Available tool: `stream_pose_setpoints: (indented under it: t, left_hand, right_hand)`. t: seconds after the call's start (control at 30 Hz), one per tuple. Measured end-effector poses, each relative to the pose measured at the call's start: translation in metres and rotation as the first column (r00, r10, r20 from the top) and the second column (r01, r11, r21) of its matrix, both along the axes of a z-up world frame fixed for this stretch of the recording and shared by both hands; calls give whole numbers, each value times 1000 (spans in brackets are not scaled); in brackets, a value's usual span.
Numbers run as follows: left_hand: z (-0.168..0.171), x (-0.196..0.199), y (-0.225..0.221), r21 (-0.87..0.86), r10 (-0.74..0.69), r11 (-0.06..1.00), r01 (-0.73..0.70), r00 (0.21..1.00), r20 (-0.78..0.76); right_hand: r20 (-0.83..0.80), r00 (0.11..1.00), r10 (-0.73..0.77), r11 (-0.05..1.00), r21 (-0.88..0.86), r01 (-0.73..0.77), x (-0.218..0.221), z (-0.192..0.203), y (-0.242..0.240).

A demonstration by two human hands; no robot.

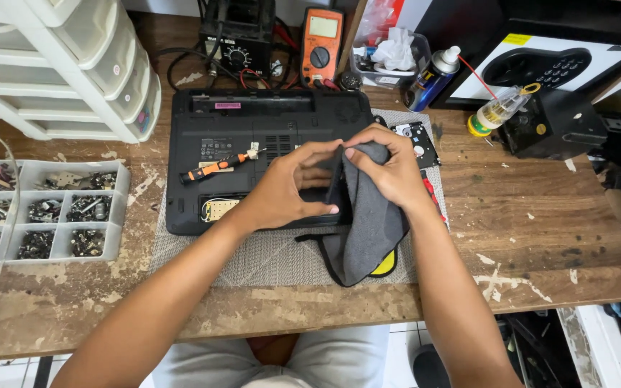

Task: Using a screwdriver to remove a small PCB from a laptop and cleaning it with a cloth before reinstallation.

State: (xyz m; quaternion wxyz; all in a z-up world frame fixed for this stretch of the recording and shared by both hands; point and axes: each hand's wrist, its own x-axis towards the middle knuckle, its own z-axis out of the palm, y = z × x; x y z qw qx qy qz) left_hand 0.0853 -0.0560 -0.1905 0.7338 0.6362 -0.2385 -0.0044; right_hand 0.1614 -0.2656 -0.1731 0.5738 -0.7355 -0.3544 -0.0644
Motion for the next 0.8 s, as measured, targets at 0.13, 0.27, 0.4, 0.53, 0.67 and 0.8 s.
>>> stream_pose_setpoints:
  t: [0.13, 0.27, 0.4, 0.53, 0.67, 0.8]
  left_hand:
    - [3, 0, -1, 28, -17, 999, 18, 1000, -7]
    - [8, -2, 0, 46, -18, 999, 17, 1000, 9]
    - [6, -2, 0, 51, -23, 998, 22, 999, 22]
    - [3, -1, 1, 78, -17, 997, 15, 999, 31]
    - [-1, -1, 0, 115, -11, 993, 9, 1000, 19]
    - [9, -5, 0, 89, -6, 996, 3, 999, 35]
  right_hand:
    - [-59, 994, -93, 995, 12, 94, -3, 3, -2]
    - [-96, 990, -104, 993, 50, 110, -4, 3, 0]
    - [-138, 985, -102, 992, 55, 110, -6, 5, 2]
    - [-170, 981, -91, 992, 66, 103, -11, 11, 4]
    - [-187, 979, -79, 993, 68, 93, -8, 6, 1]
    - [-197, 978, -63, 994, 74, 79, -5, 4, -1]
